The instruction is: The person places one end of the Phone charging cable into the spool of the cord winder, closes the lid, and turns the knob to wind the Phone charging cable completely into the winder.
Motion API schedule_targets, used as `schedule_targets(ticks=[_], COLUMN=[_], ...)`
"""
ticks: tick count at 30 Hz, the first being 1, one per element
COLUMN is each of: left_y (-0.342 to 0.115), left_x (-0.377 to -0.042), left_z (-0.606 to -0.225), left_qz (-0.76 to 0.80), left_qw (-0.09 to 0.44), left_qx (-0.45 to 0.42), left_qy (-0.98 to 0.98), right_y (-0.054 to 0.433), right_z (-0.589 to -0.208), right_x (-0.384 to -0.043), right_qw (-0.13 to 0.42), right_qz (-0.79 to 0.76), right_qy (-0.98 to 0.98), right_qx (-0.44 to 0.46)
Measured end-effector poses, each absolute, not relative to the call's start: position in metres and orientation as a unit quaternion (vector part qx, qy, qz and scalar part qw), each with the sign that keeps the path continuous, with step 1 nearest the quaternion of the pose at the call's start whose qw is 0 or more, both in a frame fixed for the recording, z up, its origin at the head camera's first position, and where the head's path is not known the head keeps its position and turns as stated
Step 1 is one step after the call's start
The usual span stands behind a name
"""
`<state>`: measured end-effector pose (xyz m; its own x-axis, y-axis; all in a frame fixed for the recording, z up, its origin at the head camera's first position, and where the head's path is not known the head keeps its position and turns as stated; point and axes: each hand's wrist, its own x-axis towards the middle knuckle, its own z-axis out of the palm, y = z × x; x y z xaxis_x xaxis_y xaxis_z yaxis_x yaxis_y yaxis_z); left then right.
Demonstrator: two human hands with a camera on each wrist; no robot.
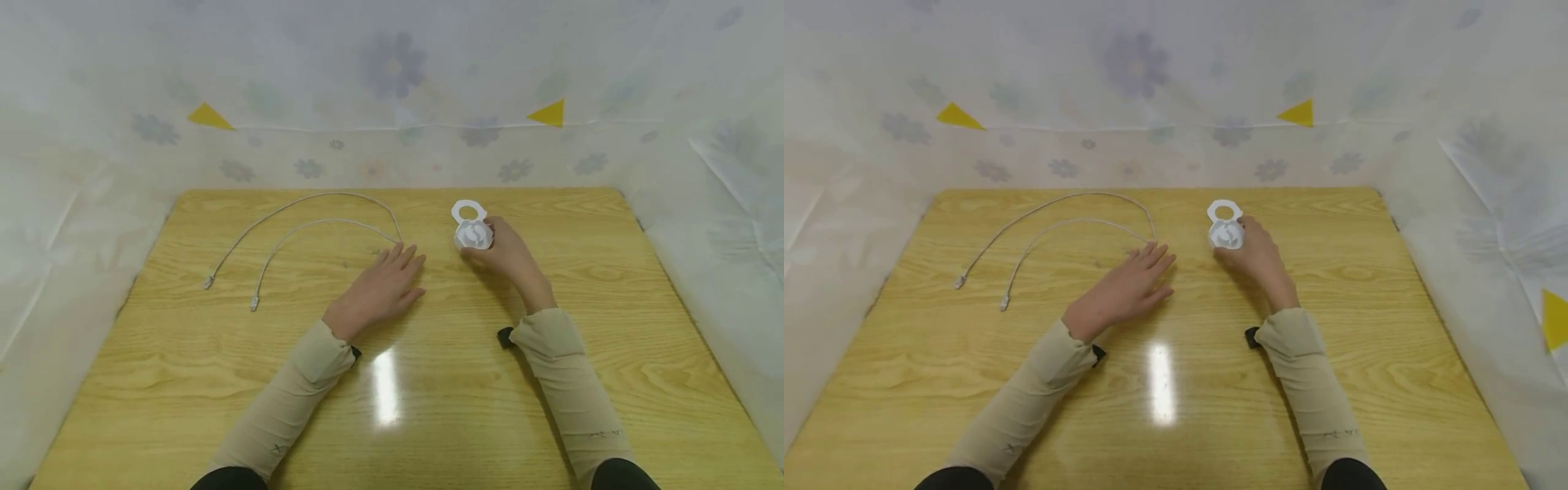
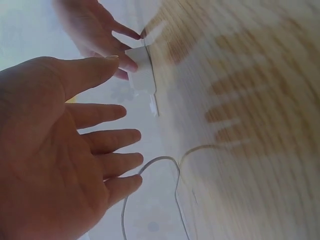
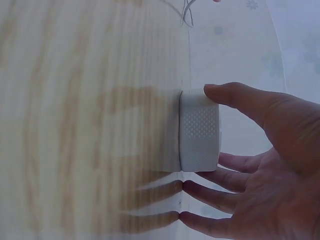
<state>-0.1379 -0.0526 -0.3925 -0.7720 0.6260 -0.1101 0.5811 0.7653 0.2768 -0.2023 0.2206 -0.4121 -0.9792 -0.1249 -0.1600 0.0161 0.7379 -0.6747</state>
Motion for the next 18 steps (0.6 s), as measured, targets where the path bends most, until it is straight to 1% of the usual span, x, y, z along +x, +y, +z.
schedule_targets(ticks=[3,9,13,18], left_y=[-0.052,-0.05,-0.048,-0.046], left_x=[-0.138,-0.138,-0.139,-0.139], left_z=[-0.392,-0.392,-0.392,-0.394], left_qz=[0.125,0.158,0.178,0.193], left_qw=[0.086,0.056,0.038,0.04], left_qx=[0.33,0.343,0.344,0.337], left_qy=[0.932,0.924,0.921,0.92], right_y=[0.221,0.216,0.212,0.207], right_z=[-0.409,-0.403,-0.398,-0.394], right_x=[-0.2,-0.193,-0.191,-0.189], right_qw=[0.102,0.135,0.147,0.155], right_qz=[-0.346,-0.338,-0.328,-0.327], right_qy=[0.932,0.931,0.932,0.931], right_qx=[-0.04,-0.043,-0.047,-0.05])
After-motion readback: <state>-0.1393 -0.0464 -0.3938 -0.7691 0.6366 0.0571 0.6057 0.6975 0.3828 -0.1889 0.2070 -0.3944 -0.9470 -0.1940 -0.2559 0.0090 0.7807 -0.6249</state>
